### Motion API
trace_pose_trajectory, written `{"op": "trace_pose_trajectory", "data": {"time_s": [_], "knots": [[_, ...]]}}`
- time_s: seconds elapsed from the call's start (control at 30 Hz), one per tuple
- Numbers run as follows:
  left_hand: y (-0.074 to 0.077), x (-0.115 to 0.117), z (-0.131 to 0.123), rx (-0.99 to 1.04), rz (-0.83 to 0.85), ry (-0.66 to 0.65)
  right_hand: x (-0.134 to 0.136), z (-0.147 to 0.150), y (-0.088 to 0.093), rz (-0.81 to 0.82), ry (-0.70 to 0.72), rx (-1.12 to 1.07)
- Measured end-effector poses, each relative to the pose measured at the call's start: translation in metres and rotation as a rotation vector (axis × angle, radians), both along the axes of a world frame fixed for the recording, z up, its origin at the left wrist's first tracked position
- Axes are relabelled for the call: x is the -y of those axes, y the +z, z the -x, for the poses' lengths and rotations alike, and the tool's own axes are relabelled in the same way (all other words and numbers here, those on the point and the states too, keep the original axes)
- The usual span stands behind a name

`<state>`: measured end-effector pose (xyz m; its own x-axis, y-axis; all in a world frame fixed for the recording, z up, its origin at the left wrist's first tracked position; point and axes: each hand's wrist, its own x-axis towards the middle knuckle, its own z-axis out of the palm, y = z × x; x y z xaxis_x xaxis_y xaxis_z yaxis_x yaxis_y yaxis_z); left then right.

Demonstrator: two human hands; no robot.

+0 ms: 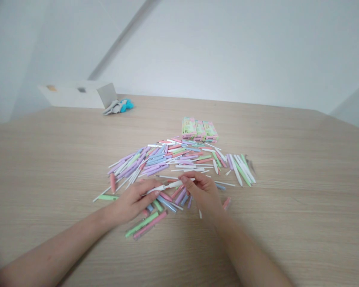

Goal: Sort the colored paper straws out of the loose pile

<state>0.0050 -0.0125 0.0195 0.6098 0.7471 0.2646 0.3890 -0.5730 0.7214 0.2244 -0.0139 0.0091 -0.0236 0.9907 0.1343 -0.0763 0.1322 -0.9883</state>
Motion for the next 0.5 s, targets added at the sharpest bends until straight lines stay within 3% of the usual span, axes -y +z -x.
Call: {"op": "trace_pose_trajectory", "data": {"time_s": [0.2, 0.5], "knots": [[-0.001, -0.004, 0.002, -0.007, -0.060, -0.044, 0.001, -0.004, 0.015, 0.003, 0.019, 0.249], [-0.003, -0.004, 0.003, -0.043, -0.115, -0.046, 0.000, -0.002, 0.002, 0.022, 0.088, 0.318]]}}
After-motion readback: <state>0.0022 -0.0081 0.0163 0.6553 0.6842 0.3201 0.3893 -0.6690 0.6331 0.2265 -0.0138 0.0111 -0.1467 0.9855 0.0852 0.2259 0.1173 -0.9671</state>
